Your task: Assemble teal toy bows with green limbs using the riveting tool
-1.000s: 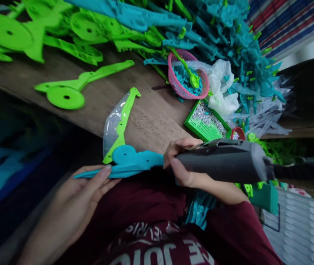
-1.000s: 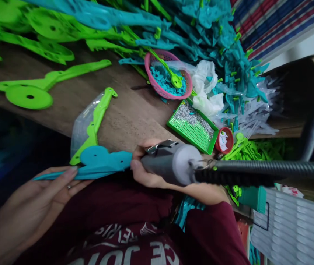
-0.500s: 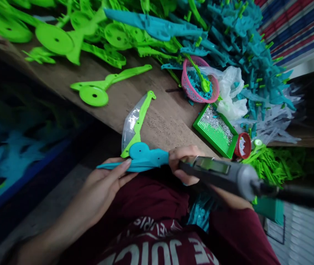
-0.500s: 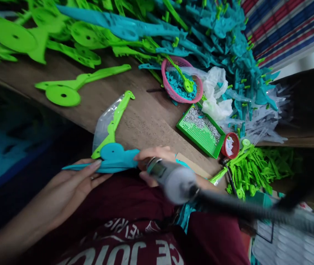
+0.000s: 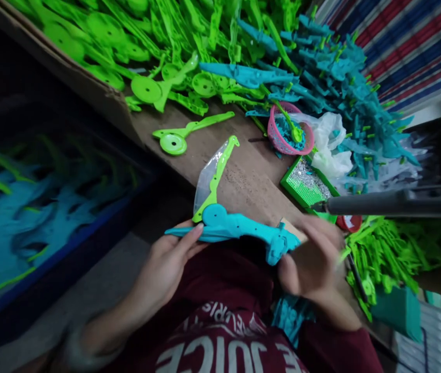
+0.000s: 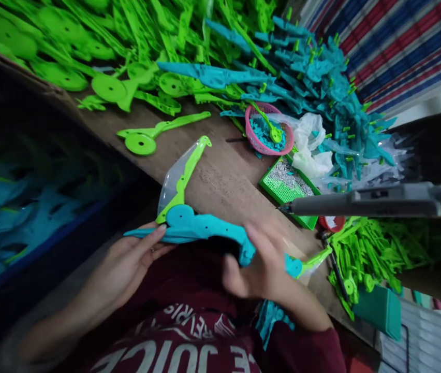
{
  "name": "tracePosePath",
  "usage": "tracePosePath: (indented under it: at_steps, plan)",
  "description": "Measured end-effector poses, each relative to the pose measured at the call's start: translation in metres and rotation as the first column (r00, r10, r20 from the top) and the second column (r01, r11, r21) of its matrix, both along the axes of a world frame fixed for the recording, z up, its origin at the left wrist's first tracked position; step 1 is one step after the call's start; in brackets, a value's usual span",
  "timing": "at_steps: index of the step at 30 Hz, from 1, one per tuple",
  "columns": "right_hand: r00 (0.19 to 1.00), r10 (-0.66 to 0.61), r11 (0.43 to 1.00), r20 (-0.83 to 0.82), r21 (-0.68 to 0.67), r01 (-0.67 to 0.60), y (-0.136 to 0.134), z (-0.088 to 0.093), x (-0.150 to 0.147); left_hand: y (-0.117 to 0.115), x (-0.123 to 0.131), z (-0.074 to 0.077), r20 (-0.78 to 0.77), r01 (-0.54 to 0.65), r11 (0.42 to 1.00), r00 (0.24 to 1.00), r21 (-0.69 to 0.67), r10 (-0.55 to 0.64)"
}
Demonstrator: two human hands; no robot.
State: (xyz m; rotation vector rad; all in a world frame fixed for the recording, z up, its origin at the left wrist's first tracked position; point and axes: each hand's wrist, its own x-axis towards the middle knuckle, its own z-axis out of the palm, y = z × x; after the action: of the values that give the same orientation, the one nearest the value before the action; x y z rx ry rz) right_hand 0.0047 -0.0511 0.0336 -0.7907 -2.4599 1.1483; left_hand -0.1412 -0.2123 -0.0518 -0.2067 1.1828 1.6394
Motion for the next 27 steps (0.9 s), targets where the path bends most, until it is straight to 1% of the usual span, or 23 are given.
tracePosePath:
  at_steps: [1,2,3,4,5,6,8,10,12,14,17,18,20,21,23,24,25,26,27]
  plan:
    - [1.000,-0.005,0.999,0.007,-0.037,0.005,-0.003,-0.009,-0.011,-0.002,0.003,0.001,-0.003,0.009,1.000,1.000,0.019,-0.009]
    - [1.000,0.011,0.994,0.015,-0.107,-0.009,-0.003,-0.020,-0.024,-0.004,0.006,0.002,-0.004,0.023,0.999,1.000,0.033,-0.023]
    - [0.998,0.054,0.978,0.021,-0.201,-0.049,-0.001,-0.031,-0.038,-0.006,0.009,0.002,-0.002,0.039,0.998,0.999,0.040,-0.038]
    - [0.992,0.128,0.946,0.022,-0.304,-0.115,0.002,-0.041,-0.051,-0.007,0.012,0.001,0.002,0.056,0.998,0.998,0.039,-0.056]
    - [0.976,0.219,0.901,0.009,-0.386,-0.198,0.006,-0.048,-0.063,-0.009,0.014,0.001,0.007,0.069,0.997,0.998,0.031,-0.070]
    - [0.951,0.309,0.854,-0.011,-0.438,-0.282,0.009,-0.053,-0.072,-0.010,0.017,0.000,0.010,0.082,0.996,0.997,0.020,-0.082]
    - [0.885,0.465,0.779,-0.032,-0.461,-0.426,0.015,-0.056,-0.080,-0.012,0.020,0.000,0.009,0.114,0.993,0.993,0.010,-0.114]
    - [0.827,0.561,0.736,-0.019,-0.444,-0.510,0.019,-0.054,-0.079,-0.012,0.020,0.001,0.006,0.135,0.991,0.991,0.025,-0.135]
    - [0.801,0.598,0.723,0.000,-0.431,-0.540,0.024,-0.054,-0.075,-0.011,0.018,0.002,0.016,0.133,0.989,0.991,0.057,-0.134]
    - [0.786,0.619,0.713,0.008,-0.427,-0.557,0.028,-0.059,-0.073,-0.011,0.016,0.002,0.033,0.124,0.989,0.991,0.074,-0.127]
    - [0.752,0.659,0.679,0.006,-0.434,-0.592,0.031,-0.069,-0.077,-0.010,0.014,-0.002,0.023,0.141,0.989,0.990,0.051,-0.142]
    - [0.744,0.668,0.679,0.014,-0.421,-0.602,0.029,-0.070,-0.078,-0.010,0.014,-0.002,0.017,0.146,0.989,0.989,0.035,-0.146]
    - [0.735,0.676,0.704,0.058,-0.345,-0.621,0.025,-0.066,-0.079,-0.007,0.014,-0.003,0.023,0.134,0.991,0.991,0.003,-0.134]
    - [0.742,0.664,0.734,0.095,-0.272,-0.622,0.024,-0.060,-0.077,-0.005,0.014,-0.002,0.036,0.124,0.992,0.992,-0.011,-0.124]
    - [0.789,0.588,0.807,0.180,-0.051,-0.589,0.030,-0.046,-0.065,-0.001,0.012,0.000,0.064,0.118,0.993,0.991,-0.030,-0.116]
    - [0.831,0.513,0.837,0.214,0.090,-0.540,0.038,-0.038,-0.056,0.002,0.011,0.001,0.072,0.120,0.992,0.990,-0.039,-0.117]
    - [0.883,0.406,0.857,0.236,0.237,-0.458,0.050,-0.032,-0.044,0.005,0.009,0.001,0.073,0.126,0.991,0.990,-0.051,-0.122]
    - [0.932,0.269,0.859,0.244,0.376,-0.347,0.066,-0.027,-0.030,0.009,0.008,0.001,0.068,0.135,0.989,0.989,-0.066,-0.131]
    - [0.963,0.120,0.842,0.242,0.489,-0.228,0.085,-0.023,-0.014,0.012,0.006,0.000,0.060,0.148,0.986,0.988,-0.081,-0.143]
